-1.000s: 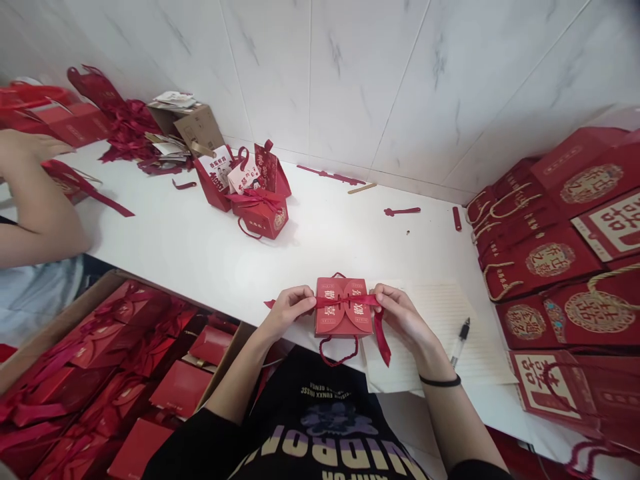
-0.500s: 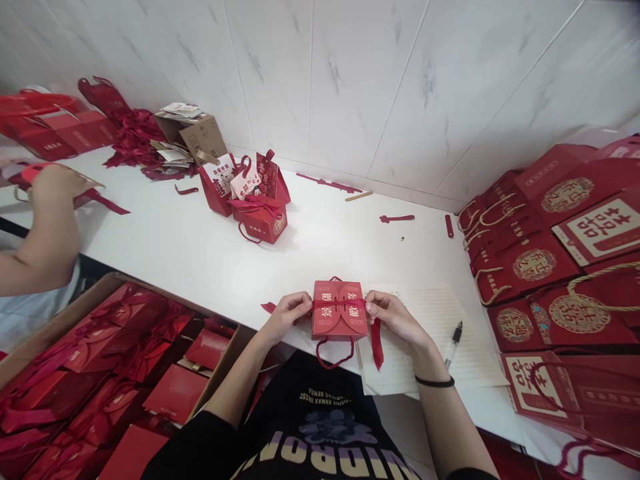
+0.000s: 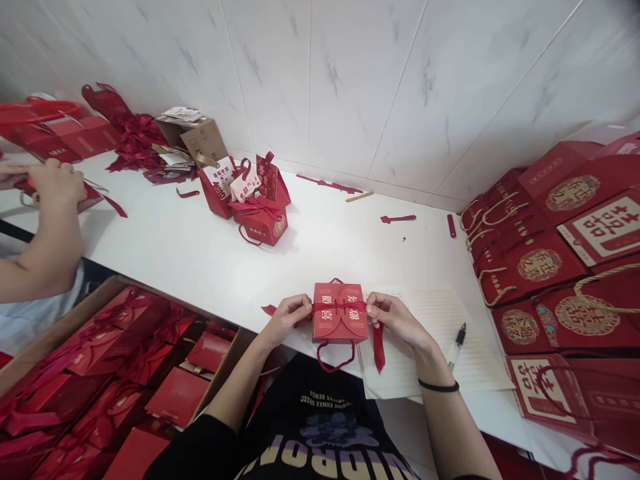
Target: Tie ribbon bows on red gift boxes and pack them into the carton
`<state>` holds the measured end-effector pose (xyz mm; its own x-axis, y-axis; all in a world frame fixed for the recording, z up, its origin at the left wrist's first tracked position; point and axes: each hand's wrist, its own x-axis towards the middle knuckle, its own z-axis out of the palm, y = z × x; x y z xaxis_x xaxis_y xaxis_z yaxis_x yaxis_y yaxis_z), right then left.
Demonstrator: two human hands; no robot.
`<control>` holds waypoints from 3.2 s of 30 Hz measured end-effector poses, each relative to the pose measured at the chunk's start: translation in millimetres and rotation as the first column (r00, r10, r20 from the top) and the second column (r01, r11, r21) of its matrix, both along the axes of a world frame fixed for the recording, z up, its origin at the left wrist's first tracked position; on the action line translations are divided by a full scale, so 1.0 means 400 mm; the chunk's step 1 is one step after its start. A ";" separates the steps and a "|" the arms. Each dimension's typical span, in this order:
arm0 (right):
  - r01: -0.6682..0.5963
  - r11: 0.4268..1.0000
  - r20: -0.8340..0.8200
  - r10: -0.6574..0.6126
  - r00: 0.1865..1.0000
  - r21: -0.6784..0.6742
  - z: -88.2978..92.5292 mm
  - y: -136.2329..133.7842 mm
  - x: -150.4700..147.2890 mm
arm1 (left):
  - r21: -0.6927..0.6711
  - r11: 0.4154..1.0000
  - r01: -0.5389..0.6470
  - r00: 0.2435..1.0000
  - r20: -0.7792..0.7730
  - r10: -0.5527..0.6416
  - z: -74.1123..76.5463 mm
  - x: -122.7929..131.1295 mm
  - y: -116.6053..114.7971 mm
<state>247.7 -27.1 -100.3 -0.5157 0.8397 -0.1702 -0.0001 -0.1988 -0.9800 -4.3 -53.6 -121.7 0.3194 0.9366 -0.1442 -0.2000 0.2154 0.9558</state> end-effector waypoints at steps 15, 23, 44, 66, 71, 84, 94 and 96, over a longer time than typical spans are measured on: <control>0.010 1.000 0.009 -0.010 1.000 0.002 0.005 0.000 -0.001 | -0.003 1.000 0.005 1.000 -0.001 -0.005 -0.004 -0.002 0.000; 0.010 1.000 0.015 -0.010 1.000 -0.002 0.002 0.001 0.002 | -0.007 1.000 0.000 1.000 0.008 0.000 0.003 0.000 0.000; -0.006 1.000 0.014 0.007 1.000 -0.013 -0.006 0.005 -0.007 | 0.056 0.998 0.021 0.998 -0.065 -0.017 0.014 -0.001 0.002; -0.024 1.000 0.017 0.024 1.000 -0.011 -0.007 0.006 -0.010 | 0.053 0.998 0.021 0.999 -0.034 -0.019 0.018 0.005 0.003; -0.024 1.000 0.011 0.024 1.000 -0.014 -0.006 0.005 -0.010 | 0.057 0.998 0.030 0.999 -0.021 -0.029 0.018 0.005 0.004; -0.027 0.999 0.023 0.027 0.999 -0.021 -0.009 0.008 -0.012 | 0.061 0.998 0.028 0.998 -0.060 -0.024 0.024 0.007 0.004; -0.028 0.999 0.014 0.028 0.999 -0.036 -0.006 0.007 -0.017 | 0.078 0.997 0.025 0.996 -0.083 -0.018 0.027 0.007 0.003; -0.028 0.999 0.012 0.028 1.000 -0.034 -0.006 0.006 -0.018 | 0.082 0.996 0.028 0.996 -0.084 -0.021 0.027 0.007 0.002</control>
